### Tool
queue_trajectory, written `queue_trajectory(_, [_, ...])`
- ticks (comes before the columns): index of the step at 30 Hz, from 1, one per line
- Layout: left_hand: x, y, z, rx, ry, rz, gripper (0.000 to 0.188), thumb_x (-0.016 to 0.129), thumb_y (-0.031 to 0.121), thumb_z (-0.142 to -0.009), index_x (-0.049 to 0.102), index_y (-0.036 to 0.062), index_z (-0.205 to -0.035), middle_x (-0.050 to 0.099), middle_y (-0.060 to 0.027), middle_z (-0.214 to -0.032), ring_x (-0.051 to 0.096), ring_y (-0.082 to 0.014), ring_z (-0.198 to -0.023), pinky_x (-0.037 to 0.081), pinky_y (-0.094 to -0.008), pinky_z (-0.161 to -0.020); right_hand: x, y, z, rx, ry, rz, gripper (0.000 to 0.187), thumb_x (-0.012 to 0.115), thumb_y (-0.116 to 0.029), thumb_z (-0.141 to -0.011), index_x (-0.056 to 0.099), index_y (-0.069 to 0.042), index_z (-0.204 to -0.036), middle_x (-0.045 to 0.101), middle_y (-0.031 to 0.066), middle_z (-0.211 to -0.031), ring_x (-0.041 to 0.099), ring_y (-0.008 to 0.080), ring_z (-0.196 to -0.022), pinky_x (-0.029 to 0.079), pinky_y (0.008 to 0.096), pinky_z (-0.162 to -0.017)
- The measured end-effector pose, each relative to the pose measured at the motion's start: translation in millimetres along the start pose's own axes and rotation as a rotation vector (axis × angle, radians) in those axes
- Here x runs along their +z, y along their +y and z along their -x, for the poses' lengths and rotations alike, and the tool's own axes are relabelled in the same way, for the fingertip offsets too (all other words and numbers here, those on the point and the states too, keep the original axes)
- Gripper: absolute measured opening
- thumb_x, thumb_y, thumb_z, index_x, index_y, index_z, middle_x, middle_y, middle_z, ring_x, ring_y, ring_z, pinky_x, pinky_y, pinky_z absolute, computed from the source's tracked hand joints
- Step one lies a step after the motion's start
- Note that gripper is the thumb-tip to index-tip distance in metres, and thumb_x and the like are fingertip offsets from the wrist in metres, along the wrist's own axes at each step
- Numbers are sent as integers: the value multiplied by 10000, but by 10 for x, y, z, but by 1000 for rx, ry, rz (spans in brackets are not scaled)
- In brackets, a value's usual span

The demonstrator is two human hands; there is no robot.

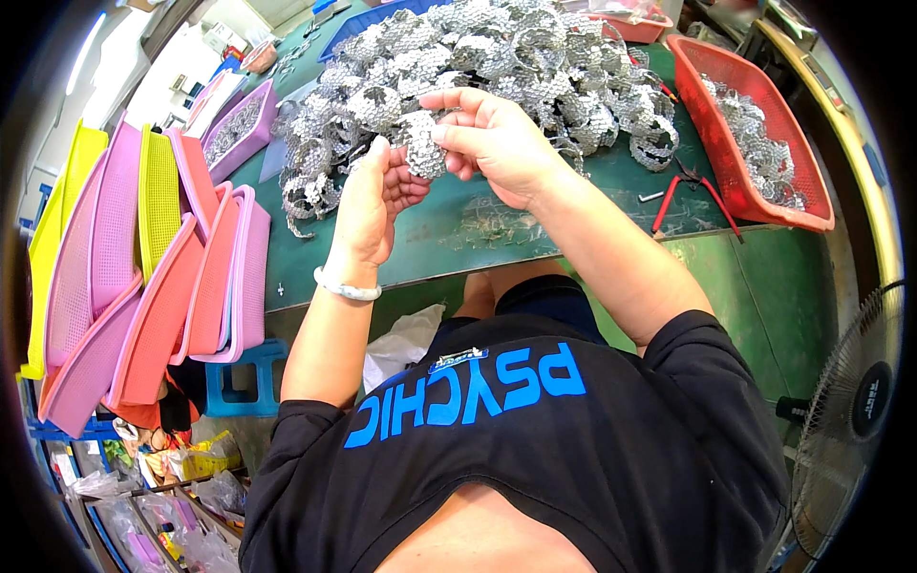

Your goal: The person sits at a green workbench and uses their hands to pick up, separate, and connect small, silver-colored metal mesh pieces. They repeatedly manipulate the mesh, pulling it apart and joining sections together, while a large pile of similar mesh sits on the table.

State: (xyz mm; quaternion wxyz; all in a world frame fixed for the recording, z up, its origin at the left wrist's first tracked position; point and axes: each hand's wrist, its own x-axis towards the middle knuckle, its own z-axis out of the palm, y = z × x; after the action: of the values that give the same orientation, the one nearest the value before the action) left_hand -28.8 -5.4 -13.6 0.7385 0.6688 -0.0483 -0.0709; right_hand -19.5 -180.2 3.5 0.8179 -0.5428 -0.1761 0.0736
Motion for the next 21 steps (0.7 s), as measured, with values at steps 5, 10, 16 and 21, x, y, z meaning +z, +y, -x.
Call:
queue_trajectory(5, [39, 27, 25, 31, -2, -16, 444, 410, 432, -924, 566, 21, -990, 620, -61, -806, 571, -130, -717, 454, -275, -720, -38, -20, 26, 28, 7, -10, 351, 572, -83, -859, 503, -36, -1200, 524, -27, -854, 502, 40, -615, 410, 170, -525])
queue_trajectory(10, [110, 41, 29, 67, -39, -2, 458, 420, 402, -928, 543, -14, -1076, 614, -68, -837, 568, -137, -752, 452, -275, -735, -222, -173, 76, -52, 46, -18, 343, 578, -68, -842, 524, -33, -1179, 528, -42, -831, 499, 38, -628, 420, 174, -554])
queue_trajectory(16, [-2, -87, 33, 50, -78, 11, 360, 450, 299, -940, 562, -12, -1085, 611, -66, -868, 566, -134, -780, 458, -275, -744, -1156, -1021, 186, -494, 369, 725, 298, 538, -54, -823, 578, -61, -1118, 606, 20, -774, 567, 125, -672, 454, 243, -633])
queue_trajectory(21, [-45, -188, 41, 20, -105, 27, 306, 481, 251, -933, 574, -11, -1061, 613, -64, -860, 564, -129, -777, 460, -269, -731, -2177, -1802, 536, -349, 806, 1913, 331, 525, -101, -821, 563, -66, -1148, 627, 98, -833, 604, 216, -758, 466, 296, -701])
